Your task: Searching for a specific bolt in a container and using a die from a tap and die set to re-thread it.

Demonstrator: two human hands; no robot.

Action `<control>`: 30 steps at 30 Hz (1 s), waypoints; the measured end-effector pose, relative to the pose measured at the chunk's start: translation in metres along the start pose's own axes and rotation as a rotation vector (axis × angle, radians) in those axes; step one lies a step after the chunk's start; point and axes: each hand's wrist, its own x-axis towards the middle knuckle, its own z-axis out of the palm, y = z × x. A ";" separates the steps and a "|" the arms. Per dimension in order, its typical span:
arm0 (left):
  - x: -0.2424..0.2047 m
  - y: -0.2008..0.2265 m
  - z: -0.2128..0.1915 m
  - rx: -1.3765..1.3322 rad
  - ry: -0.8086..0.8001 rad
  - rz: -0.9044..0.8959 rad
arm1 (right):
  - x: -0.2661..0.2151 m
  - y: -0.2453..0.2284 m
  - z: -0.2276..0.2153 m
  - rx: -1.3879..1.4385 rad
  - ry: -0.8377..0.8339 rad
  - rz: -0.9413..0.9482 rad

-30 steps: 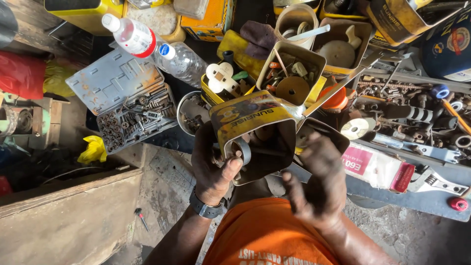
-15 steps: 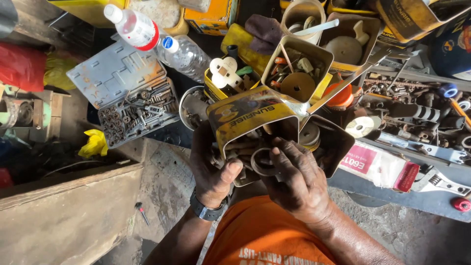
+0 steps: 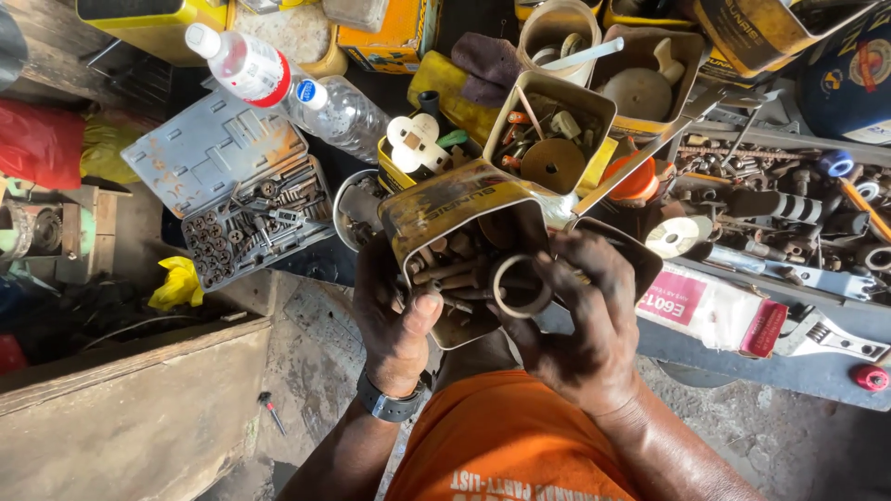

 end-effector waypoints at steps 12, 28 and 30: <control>-0.006 -0.019 0.003 -0.007 0.147 -0.261 | 0.044 0.012 0.008 0.091 -0.342 0.038; -0.009 -0.023 0.011 0.228 0.189 -0.307 | 0.035 0.041 0.047 0.434 -0.258 0.137; -0.014 -0.029 0.011 0.091 0.201 -0.210 | 0.020 0.055 0.048 0.732 -0.079 0.424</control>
